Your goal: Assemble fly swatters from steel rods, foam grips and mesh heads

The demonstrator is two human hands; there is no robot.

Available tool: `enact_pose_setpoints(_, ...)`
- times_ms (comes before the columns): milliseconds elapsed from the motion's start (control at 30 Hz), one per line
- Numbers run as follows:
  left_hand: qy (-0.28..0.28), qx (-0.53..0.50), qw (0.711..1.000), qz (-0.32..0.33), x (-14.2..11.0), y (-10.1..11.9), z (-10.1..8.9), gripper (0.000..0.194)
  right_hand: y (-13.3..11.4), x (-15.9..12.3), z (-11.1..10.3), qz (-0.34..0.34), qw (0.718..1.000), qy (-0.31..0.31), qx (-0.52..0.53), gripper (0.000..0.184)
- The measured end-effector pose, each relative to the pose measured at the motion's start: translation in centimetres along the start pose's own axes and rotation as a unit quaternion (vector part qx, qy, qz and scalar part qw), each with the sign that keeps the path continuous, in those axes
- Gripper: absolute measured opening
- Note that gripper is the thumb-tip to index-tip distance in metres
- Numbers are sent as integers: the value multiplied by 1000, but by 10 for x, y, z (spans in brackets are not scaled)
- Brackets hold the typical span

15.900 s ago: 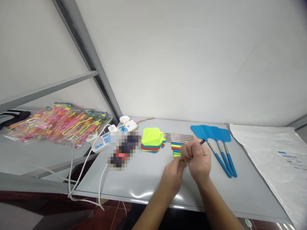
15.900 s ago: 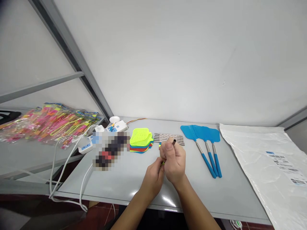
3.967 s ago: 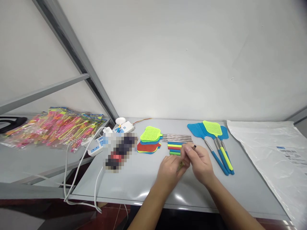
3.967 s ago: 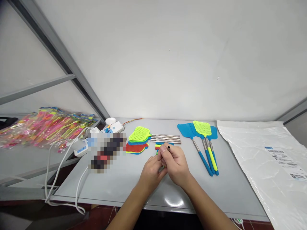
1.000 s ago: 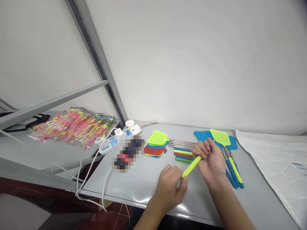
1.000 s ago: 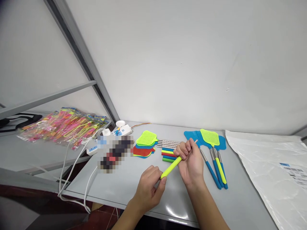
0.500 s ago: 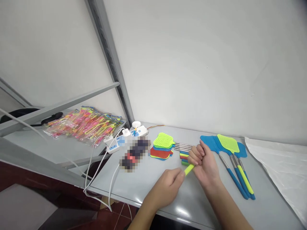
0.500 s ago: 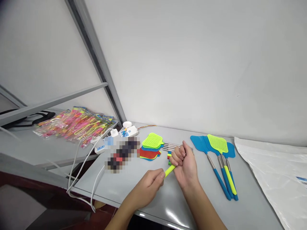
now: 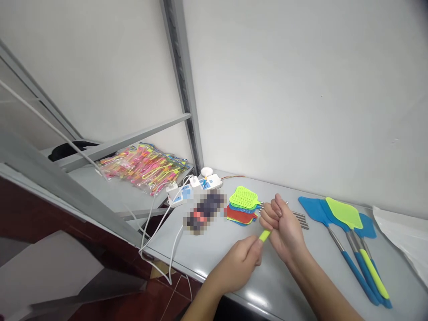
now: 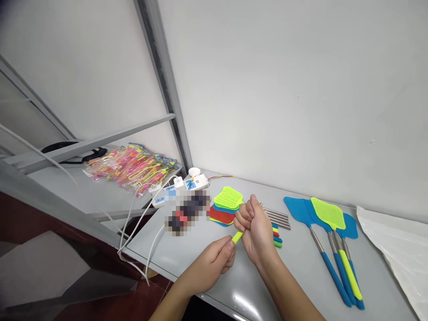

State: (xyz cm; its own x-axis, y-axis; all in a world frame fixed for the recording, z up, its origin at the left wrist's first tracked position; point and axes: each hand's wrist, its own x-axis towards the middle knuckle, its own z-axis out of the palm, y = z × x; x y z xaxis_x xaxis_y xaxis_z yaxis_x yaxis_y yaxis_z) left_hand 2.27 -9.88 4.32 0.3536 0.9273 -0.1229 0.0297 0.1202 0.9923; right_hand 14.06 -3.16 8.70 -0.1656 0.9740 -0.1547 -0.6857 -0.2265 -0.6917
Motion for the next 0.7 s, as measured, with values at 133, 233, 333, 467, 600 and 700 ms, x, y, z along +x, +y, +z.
enact_pose_setpoints(133,-63,-180,981,-50,3,-8,-10,30,20,1,4,4,990,-49,-133,44)
enact_pose_setpoints(233,-70,-274,956,-74,2,-10,-18,32,26,10,2,-52,932,-80,-349,44)
enact_pose_setpoints(333,-70,-353,929,-84,0,-11,-27,37,23,38,-7,-192,773,-69,-601,59)
enact_pose_setpoints(467,-28,-446,892,-64,6,-18,-33,45,25,85,-26,-223,591,-93,-770,52)
enact_pose_setpoints(600,44,-470,881,-35,17,-28,-28,54,38,103,-41,-188,520,-160,-818,59)
enact_pose_setpoints(700,87,-467,879,-34,23,-32,-21,58,44,99,-45,-179,485,-199,-833,47)
